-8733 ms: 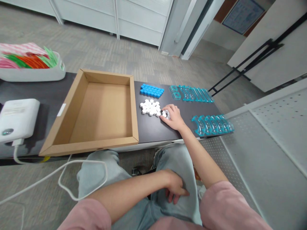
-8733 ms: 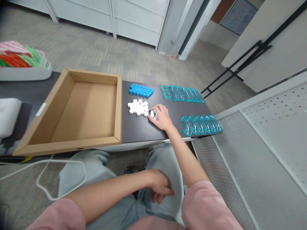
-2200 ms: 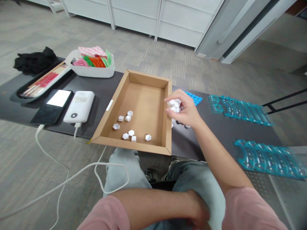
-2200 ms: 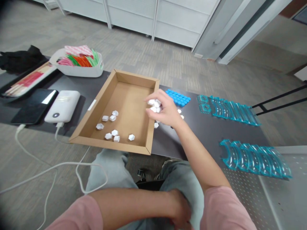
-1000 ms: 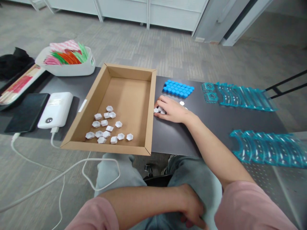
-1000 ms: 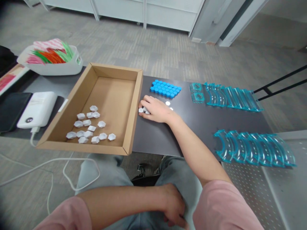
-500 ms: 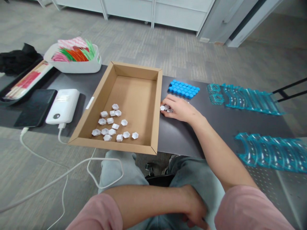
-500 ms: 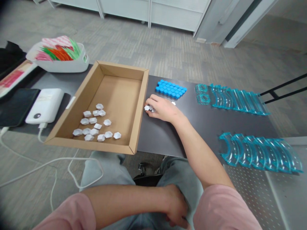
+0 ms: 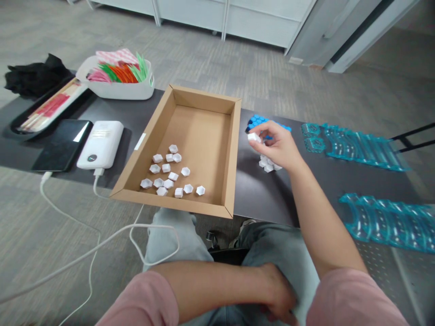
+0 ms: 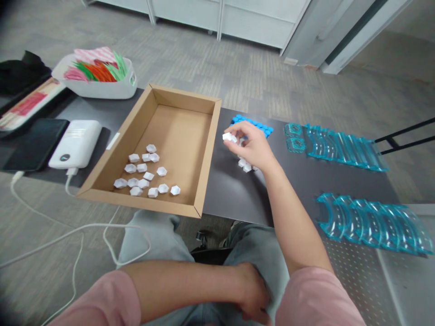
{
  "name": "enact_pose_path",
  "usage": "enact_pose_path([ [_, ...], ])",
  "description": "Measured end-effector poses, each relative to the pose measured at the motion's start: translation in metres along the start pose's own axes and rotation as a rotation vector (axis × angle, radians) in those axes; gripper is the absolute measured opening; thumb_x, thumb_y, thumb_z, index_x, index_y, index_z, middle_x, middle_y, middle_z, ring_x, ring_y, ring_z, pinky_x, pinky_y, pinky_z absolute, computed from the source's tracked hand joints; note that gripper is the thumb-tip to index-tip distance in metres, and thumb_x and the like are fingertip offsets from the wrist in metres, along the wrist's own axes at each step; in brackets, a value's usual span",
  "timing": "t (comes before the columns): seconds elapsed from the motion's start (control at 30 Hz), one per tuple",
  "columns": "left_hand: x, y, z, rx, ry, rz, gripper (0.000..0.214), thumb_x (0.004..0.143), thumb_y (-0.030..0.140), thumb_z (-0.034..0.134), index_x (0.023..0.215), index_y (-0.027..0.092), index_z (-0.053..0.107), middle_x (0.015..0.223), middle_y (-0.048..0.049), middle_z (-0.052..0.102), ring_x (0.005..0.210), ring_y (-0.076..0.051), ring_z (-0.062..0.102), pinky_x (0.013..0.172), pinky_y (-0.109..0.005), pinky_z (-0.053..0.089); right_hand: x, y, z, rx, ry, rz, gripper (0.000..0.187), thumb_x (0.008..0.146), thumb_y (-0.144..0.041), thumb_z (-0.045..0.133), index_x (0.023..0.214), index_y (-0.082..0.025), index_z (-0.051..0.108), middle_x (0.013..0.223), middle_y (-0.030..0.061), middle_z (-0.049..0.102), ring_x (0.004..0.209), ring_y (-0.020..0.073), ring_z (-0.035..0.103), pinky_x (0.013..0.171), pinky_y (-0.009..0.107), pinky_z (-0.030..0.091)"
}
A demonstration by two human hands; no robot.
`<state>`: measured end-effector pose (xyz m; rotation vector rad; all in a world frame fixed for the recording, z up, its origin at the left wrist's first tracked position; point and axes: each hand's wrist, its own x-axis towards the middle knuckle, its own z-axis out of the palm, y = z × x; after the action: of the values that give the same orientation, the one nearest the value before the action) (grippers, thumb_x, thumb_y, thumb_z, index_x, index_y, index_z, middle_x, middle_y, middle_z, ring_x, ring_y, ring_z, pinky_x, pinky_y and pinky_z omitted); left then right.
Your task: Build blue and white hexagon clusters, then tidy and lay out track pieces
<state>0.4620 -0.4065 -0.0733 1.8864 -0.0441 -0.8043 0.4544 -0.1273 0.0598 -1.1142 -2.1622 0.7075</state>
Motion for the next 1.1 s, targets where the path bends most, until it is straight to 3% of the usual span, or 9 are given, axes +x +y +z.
enact_pose_path([
  [0.2,-0.001,0.000,-0.001,0.035,0.007,0.006,0.053,0.100,0.046,0.077,0.048,0.033,0.076,0.093,-0.0030,0.089,0.092,-0.027,0.080,0.081,-0.042,0.059,0.000,-0.040,0.030,0.099,0.114,-0.105,0.046,0.107,-0.072,0.076,0.134,-0.034,0.080,0.123,0.0104,0.077,0.113,0.0342,0.076,0.081,0.048,0.070],
  [0.33,0.003,-0.001,-0.004,0.016,-0.036,0.002,0.048,0.095,0.045,0.082,0.049,0.031,0.076,0.094,-0.0034,0.090,0.089,-0.026,0.080,0.080,-0.041,0.059,-0.007,-0.078,0.051,0.062,-0.062,-0.309,0.038,0.111,-0.064,0.074,0.138,-0.039,0.082,0.134,0.0103,0.078,0.127,0.0367,0.074,0.103,0.059,0.071],
  [0.4,0.005,0.000,-0.005,0.008,-0.051,-0.001,0.045,0.094,0.045,0.082,0.052,0.030,0.078,0.095,-0.0038,0.090,0.087,-0.026,0.079,0.080,-0.041,0.058,-0.010,-0.085,0.053,0.030,-0.174,-0.335,0.037,0.113,-0.061,0.072,0.144,-0.043,0.081,0.145,0.0086,0.077,0.140,0.0365,0.072,0.115,0.061,0.068],
  [0.47,0.006,0.000,-0.005,0.003,-0.048,-0.005,0.045,0.096,0.045,0.080,0.054,0.030,0.079,0.094,-0.0043,0.090,0.086,-0.026,0.079,0.080,-0.041,0.057,-0.010,-0.083,0.051,0.040,-0.180,-0.311,0.036,0.117,-0.059,0.065,0.146,-0.044,0.080,0.154,0.0070,0.075,0.147,0.0351,0.069,0.114,0.059,0.069],
  [0.57,0.007,-0.001,-0.003,0.000,-0.038,-0.022,0.048,0.099,0.046,0.077,0.054,0.030,0.080,0.093,-0.0049,0.089,0.086,-0.026,0.078,0.082,-0.042,0.056,-0.006,-0.068,0.038,0.071,-0.034,-0.197,0.037,0.118,-0.060,0.061,0.143,-0.041,0.081,0.149,0.0090,0.077,0.142,0.0360,0.073,0.103,0.057,0.073],
  [0.73,0.012,-0.004,0.000,-0.031,-0.069,-0.028,0.047,0.099,0.047,0.079,0.055,0.032,0.081,0.094,-0.0019,0.090,0.085,-0.025,0.078,0.084,-0.042,0.057,0.002,-0.028,-0.011,0.062,0.077,-0.104,0.047,0.110,-0.074,0.069,0.120,-0.031,0.086,0.123,0.0101,0.083,0.103,0.0317,0.082,0.095,0.055,0.072],
  [0.93,0.013,-0.005,0.002,-0.038,-0.070,-0.045,0.046,0.093,0.048,0.081,0.051,0.033,0.077,0.088,0.0005,0.088,0.077,-0.025,0.076,0.081,-0.041,0.056,-0.015,0.013,-0.082,-0.232,-0.184,0.111,0.067,0.087,-0.074,0.095,0.130,-0.024,0.081,0.133,0.0170,0.077,0.124,0.0391,0.075,0.109,0.057,0.067],
  [1.0,0.013,-0.005,0.001,-0.038,-0.098,-0.035,0.046,0.094,0.046,0.080,0.049,0.034,0.077,0.088,0.0012,0.088,0.079,-0.025,0.077,0.081,-0.040,0.056,-0.022,0.019,-0.087,-0.364,-0.270,0.200,0.085,0.076,-0.071,0.104,0.139,-0.020,0.077,0.140,0.0218,0.072,0.135,0.0464,0.071,0.121,0.065,0.061],
  [1.1,0.014,-0.004,-0.001,-0.035,-0.121,-0.043,0.047,0.094,0.042,0.080,0.048,0.033,0.075,0.088,0.0013,0.088,0.078,-0.024,0.076,0.081,-0.039,0.055,-0.029,0.022,-0.074,-0.455,-0.359,0.306,0.105,0.061,-0.071,0.114,0.147,-0.028,0.072,0.148,0.0216,0.067,0.143,0.0544,0.066,0.126,0.075,0.057],
])
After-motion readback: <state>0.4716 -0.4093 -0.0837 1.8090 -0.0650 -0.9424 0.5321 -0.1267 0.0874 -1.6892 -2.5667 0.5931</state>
